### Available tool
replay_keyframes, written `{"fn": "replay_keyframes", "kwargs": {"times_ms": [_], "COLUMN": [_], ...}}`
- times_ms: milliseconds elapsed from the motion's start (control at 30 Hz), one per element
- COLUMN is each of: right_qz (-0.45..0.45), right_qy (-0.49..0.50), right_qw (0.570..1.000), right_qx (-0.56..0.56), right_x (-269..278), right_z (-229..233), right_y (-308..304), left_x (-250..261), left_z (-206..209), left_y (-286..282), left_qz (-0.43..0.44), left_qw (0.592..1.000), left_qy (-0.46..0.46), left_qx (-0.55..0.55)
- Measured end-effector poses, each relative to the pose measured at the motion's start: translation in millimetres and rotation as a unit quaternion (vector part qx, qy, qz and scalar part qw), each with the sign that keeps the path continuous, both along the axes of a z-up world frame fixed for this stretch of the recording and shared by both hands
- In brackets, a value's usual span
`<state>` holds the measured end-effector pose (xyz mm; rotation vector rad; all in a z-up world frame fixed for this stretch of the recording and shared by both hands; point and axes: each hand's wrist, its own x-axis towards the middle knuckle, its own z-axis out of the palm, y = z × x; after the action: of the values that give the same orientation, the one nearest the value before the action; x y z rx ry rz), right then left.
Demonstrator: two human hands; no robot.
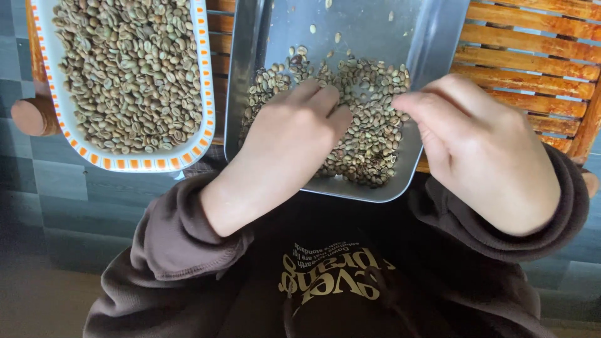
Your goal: Sorting through green coffee beans in a metal tray and transferring them to a plastic bowl.
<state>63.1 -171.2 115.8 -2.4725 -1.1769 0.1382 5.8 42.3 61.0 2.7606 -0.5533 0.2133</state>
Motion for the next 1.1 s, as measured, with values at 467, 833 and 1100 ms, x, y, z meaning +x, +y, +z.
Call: {"fn": "replay_keyframes", "kwargs": {"times_ms": [467,833,1100], "right_qz": [0.014,0.004,0.004], "right_qy": [0.016,0.028,0.023], "right_qw": [0.999,0.999,0.999], "right_qx": [0.036,0.038,0.038], "right_x": [2.6,1.7,3.2], "right_z": [-0.4,0.5,-0.8], "right_y": [-2.8,-2.5,-2.7], "left_x": [-1.5,-0.3,8.0], "left_z": [-23.3,-43.6,-18.8], "left_y": [-46.4,-47.6,-21.2], "left_qz": [-0.060,-0.074,-0.050], "left_qw": [0.996,0.997,0.997], "left_qy": [-0.041,-0.015,-0.056], "left_qx": [-0.047,-0.024,-0.010]}}
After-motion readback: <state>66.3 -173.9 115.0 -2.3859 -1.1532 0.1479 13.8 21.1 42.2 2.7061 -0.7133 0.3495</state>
